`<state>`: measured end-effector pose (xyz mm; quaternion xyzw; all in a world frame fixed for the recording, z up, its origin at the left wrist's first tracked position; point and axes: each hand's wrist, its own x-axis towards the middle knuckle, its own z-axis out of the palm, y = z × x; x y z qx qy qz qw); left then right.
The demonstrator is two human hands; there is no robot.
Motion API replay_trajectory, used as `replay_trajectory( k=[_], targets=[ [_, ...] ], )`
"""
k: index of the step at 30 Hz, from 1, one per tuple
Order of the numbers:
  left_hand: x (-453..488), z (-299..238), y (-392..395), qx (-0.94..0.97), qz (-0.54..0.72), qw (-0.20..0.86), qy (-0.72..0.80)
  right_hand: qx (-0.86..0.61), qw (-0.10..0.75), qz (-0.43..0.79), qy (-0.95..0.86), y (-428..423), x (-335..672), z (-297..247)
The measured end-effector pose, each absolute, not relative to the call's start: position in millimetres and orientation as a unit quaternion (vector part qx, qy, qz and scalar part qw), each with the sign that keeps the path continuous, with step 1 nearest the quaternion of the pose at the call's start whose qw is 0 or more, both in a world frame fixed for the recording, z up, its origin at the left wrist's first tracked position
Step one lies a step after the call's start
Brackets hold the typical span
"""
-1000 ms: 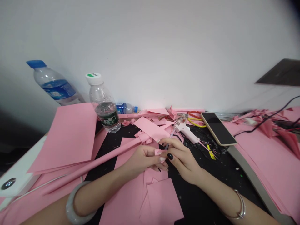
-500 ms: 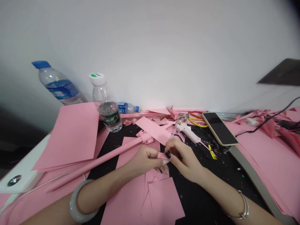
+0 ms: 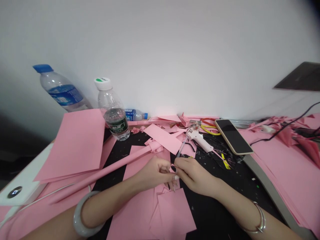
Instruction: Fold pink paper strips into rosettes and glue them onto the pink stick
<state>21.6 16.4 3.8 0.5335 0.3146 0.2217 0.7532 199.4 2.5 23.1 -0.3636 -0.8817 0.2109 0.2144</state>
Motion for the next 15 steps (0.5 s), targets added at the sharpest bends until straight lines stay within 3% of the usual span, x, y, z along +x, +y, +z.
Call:
replay_trajectory(
  k=[9, 15],
  targets=[
    [17.3, 4.2, 26.2, 0.391, 0.273, 0.827, 0.299, -0.389, 0.405, 0.139, -0.816, 7.5, 206.8, 15.3],
    [18.2, -1.8, 28.0, 0.356, 0.323, 0.811, 0.334, -0.33, 0.426, 0.095, -0.837, 3.5, 205.0, 13.6]
  ],
)
